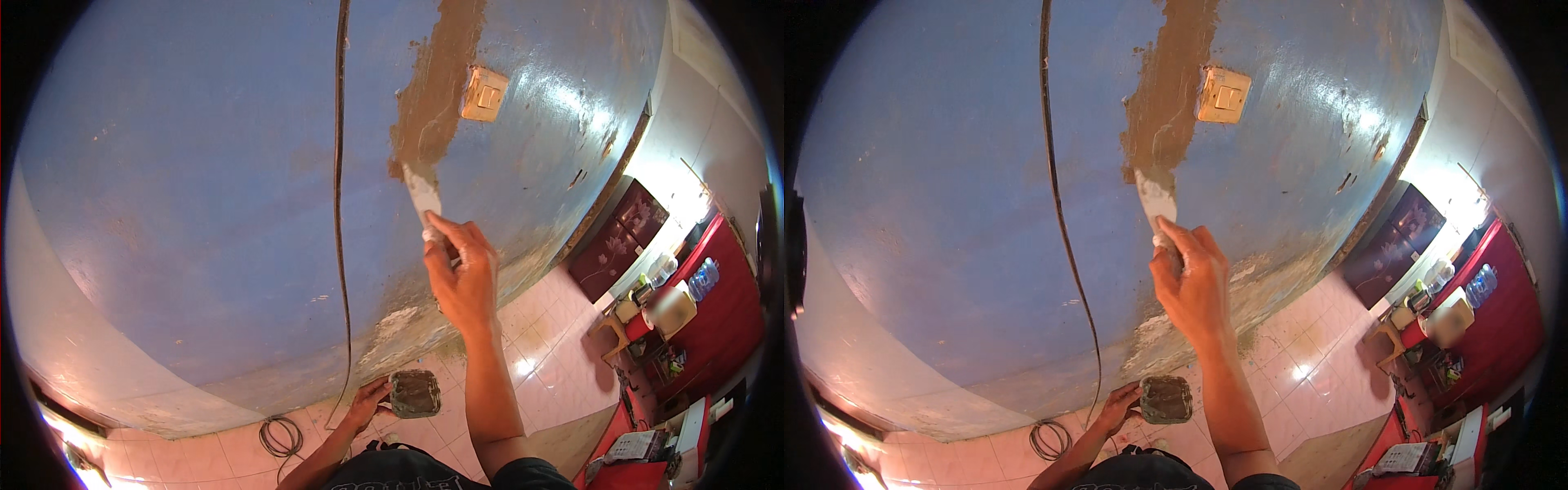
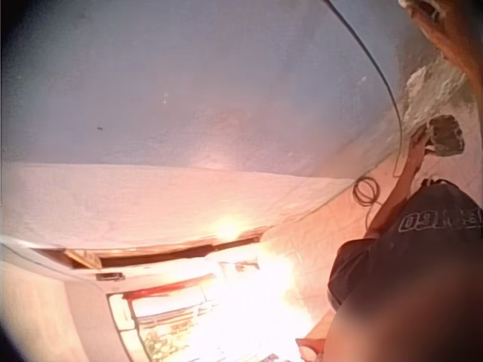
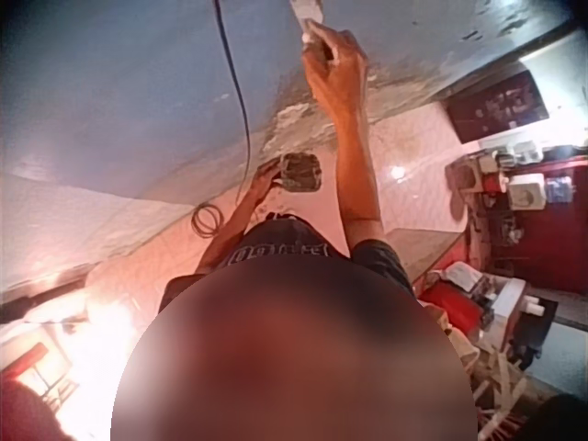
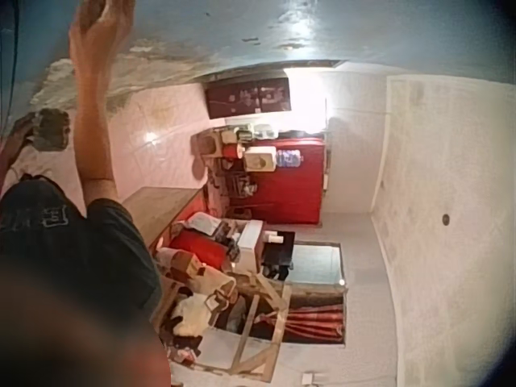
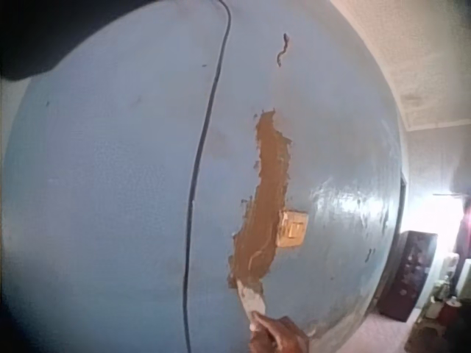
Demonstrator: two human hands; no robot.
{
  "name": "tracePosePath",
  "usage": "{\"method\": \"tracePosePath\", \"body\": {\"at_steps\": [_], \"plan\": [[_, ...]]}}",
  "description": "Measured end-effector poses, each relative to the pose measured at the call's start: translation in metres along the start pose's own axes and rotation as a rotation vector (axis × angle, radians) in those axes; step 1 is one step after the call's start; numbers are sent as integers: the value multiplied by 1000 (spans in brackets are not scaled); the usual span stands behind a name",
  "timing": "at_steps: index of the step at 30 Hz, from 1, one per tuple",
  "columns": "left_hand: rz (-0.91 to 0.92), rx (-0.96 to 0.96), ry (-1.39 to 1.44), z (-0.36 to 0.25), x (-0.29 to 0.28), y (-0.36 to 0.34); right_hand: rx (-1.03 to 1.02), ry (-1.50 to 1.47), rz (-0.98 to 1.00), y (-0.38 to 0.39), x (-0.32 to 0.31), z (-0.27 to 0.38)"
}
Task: Patching a crack on a blue wall using filler and a putty knife.
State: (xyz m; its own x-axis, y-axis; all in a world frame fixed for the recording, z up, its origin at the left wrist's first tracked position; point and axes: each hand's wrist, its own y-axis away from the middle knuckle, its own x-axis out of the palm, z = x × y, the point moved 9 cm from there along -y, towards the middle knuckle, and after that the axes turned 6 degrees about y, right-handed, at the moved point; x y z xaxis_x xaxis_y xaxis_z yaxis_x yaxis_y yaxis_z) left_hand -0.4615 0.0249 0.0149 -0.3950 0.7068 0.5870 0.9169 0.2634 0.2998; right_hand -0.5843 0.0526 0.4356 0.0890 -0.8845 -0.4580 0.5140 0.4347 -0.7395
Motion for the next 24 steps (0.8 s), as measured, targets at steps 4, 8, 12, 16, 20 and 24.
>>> {"method": "tracePosePath", "body": {"at_steps": [4, 8, 12, 16, 20, 24], "plan": [[-14, 1, 5, -1, 6, 0, 88, -18, -106, -33, -33, 13], [48, 5, 11, -1, 19, -2, 135, -67, -109, -47, -23, 2], [35, -17, -11, 3, 14, -2, 95, 6, -31, -10, 4, -4], [52, 21, 4, 1, 9, -3, 214, -118, 58, -9, -6, 4], [45, -1, 29, 0, 11, -2, 206, -121, -32, -47, -24, 19], [64, -20, 4, 5, 14, -4, 40, 28, -76, -28, 5, 20]]}}
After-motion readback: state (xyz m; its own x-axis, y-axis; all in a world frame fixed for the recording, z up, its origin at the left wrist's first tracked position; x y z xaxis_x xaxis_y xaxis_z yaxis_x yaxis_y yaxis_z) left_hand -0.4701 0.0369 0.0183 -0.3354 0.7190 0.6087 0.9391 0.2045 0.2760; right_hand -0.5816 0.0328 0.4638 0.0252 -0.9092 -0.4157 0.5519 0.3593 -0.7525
